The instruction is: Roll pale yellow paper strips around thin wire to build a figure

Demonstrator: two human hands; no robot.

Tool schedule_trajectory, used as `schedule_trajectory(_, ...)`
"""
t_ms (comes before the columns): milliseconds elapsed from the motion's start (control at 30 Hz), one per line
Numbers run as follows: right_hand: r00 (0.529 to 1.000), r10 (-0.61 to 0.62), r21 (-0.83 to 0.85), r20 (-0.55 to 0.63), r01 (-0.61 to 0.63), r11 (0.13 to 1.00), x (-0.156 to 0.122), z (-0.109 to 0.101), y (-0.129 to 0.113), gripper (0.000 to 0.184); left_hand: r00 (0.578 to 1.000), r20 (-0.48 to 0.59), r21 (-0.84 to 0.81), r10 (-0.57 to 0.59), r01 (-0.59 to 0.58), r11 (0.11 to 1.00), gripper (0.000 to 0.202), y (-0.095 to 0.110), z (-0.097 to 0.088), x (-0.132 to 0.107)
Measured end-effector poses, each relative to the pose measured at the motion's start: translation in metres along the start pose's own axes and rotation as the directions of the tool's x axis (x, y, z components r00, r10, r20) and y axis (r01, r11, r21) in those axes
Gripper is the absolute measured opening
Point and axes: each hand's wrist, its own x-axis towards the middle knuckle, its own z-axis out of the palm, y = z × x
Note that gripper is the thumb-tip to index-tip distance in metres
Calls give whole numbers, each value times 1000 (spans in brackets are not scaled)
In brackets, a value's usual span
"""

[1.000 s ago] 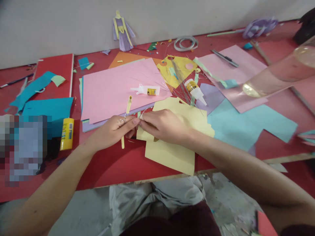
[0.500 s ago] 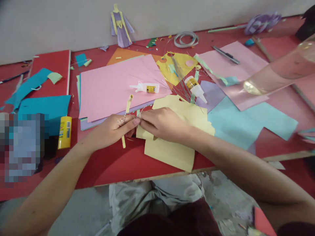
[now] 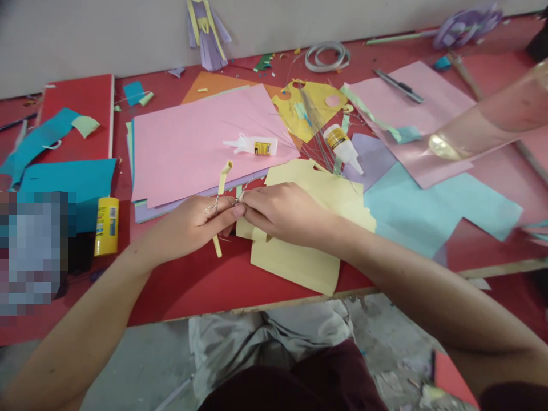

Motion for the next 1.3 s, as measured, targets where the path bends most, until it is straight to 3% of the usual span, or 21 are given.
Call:
schedule_trajectory(867, 999, -36, -95, 32, 39, 995, -1, -2, -1, 26, 999, 8, 92, -37, 36, 995, 41, 5, 0, -1)
schedule_trajectory(1300, 997, -78, -131, 24, 81, 988, -2, -1, 1, 27, 1000, 0, 126, 1, -1, 992, 39, 7, 0, -1)
